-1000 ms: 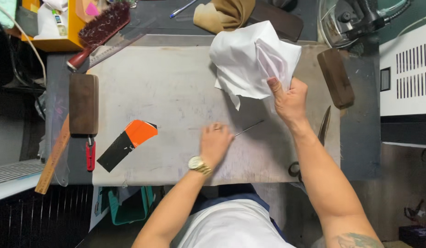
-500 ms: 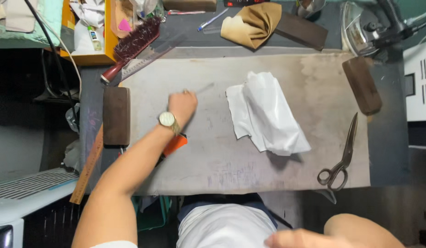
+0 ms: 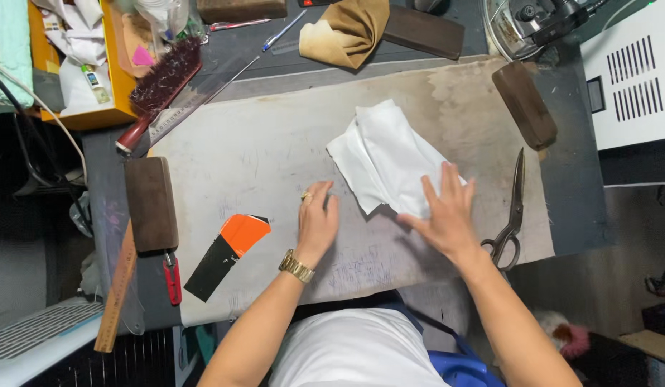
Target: The person unfolds white fabric on a worktable, irons it with a hand iron, and uses a wooden ruler and a pen to mark lines on the fabric while positioning paper patterns and templates over the surface.
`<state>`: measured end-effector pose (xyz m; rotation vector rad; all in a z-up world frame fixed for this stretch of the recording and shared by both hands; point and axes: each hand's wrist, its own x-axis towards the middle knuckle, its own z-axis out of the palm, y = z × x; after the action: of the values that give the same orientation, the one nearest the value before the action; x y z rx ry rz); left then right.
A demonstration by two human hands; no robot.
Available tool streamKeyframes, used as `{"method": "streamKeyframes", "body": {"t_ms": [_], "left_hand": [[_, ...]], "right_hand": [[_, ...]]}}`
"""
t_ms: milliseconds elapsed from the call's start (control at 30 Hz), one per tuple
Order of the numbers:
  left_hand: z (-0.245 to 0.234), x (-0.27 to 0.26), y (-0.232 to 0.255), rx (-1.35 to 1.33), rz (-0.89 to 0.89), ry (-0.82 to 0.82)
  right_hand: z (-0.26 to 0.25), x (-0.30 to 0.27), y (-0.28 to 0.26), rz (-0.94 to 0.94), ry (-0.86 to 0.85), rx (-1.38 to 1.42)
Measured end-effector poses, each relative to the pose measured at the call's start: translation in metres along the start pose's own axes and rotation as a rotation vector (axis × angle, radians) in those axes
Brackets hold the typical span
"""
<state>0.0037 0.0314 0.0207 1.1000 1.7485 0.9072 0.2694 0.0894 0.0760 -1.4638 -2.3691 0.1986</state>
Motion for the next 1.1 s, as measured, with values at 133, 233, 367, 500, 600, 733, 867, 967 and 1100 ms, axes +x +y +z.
{"method": "streamKeyframes", "body": {"t_ms": [133,233,367,500,600,733,867,967,1100], "left_hand": [[-0.037,-0.029,-0.030,0.694,0.363,0.290],[-0.076,-0.029,-0.066,0.741,0.235,0.307],[-0.093,-0.015,-0.110,0.517,-0.011,0.532],[-0.025,-0.014,-0.016,-0.079,0.051,0.593],[0.033,-0.010,0.028,-0.631,0.047,0.289],[0.033,-0.012,0.091,-0.599,-0.039,0.180],[0.018,0.005,0.111,-0.264,-0.161,0.083],[0.028,0.034,0.095,-0.225,-0.121,0.069],[0.003,0.060,0.133,-0.134,0.500,0.418]], "right_hand": [[0.053,-0.012,0.035,-0.126,-0.173,-0.174],[0.025,0.015,0.028,0.058,-0.062,0.196],[-0.042,0.043,0.024,0.403,0.174,0.850],[-0.081,0.074,0.003,0.334,0.310,1.338],[-0.134,0.094,-0.054,0.422,0.345,1.602],[-0.175,0.107,-0.074,0.428,0.301,1.667],[-0.199,0.105,-0.062,0.480,0.300,1.662],[-0.206,0.121,-0.044,0.471,0.326,1.677],[-0.215,0.127,-0.032,0.452,0.380,1.684]]}}
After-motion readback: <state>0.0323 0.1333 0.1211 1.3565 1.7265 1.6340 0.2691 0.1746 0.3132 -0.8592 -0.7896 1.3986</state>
